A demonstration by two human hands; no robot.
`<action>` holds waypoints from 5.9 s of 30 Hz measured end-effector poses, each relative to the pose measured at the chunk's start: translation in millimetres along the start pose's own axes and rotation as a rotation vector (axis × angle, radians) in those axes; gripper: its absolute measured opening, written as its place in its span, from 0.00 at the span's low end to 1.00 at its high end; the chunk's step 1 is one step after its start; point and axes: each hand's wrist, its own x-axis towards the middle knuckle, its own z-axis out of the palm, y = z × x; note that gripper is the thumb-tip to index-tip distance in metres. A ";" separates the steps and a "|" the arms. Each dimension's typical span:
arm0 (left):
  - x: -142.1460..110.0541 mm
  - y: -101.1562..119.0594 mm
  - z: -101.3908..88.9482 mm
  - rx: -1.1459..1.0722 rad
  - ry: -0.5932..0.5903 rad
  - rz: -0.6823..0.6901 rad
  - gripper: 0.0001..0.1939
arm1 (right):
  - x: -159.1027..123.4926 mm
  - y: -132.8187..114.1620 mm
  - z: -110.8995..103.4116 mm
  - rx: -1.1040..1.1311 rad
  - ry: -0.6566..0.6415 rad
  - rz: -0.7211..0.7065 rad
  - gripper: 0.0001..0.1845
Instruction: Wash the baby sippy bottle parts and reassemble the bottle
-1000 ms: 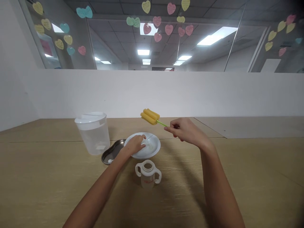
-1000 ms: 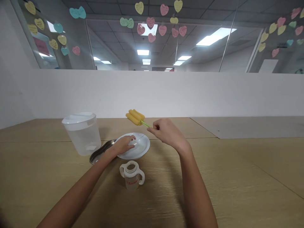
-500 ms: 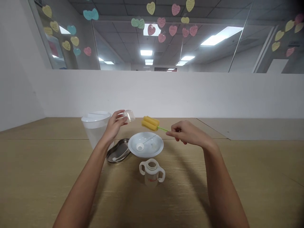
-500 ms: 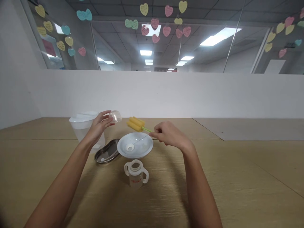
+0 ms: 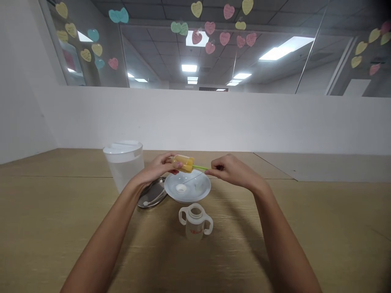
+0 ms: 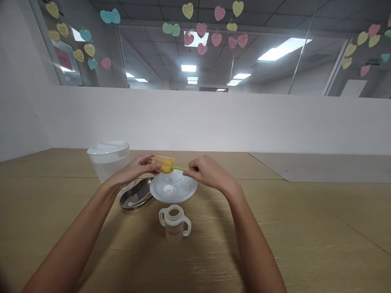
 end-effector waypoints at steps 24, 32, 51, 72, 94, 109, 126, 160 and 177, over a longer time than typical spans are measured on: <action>6.5 -11.1 -10.5 0.156 0.486 0.096 0.25 | -4.5 7.5 -7.3 -0.041 0.108 0.123 0.24; 4.2 -39.6 -43.7 0.868 0.311 -0.043 0.25 | -12.1 5.8 -15.5 -0.010 0.126 0.178 0.24; 16.3 -132.1 -43.9 1.066 0.003 -0.421 0.24 | -8.3 5.9 -10.4 -0.011 0.081 0.201 0.23; 25.8 -33.2 28.0 1.049 0.071 0.167 0.20 | -15.4 8.2 -22.7 0.024 0.132 0.267 0.22; 42.6 -99.0 47.2 1.040 -0.226 -0.090 0.17 | -15.4 8.4 -22.6 0.029 0.129 0.242 0.23; 56.2 -115.3 68.3 0.907 -0.244 0.084 0.18 | -14.3 10.7 -21.2 0.021 0.126 0.221 0.23; 36.6 -34.1 17.8 0.214 0.480 0.197 0.15 | -2.9 10.8 -7.3 -0.137 0.127 0.269 0.21; 27.0 -26.7 10.7 0.154 0.494 0.063 0.23 | 11.0 -13.5 16.3 -0.362 0.132 0.127 0.19; 23.5 -25.1 14.4 0.594 0.556 0.281 0.17 | 8.7 -14.3 13.7 -0.361 0.102 0.182 0.18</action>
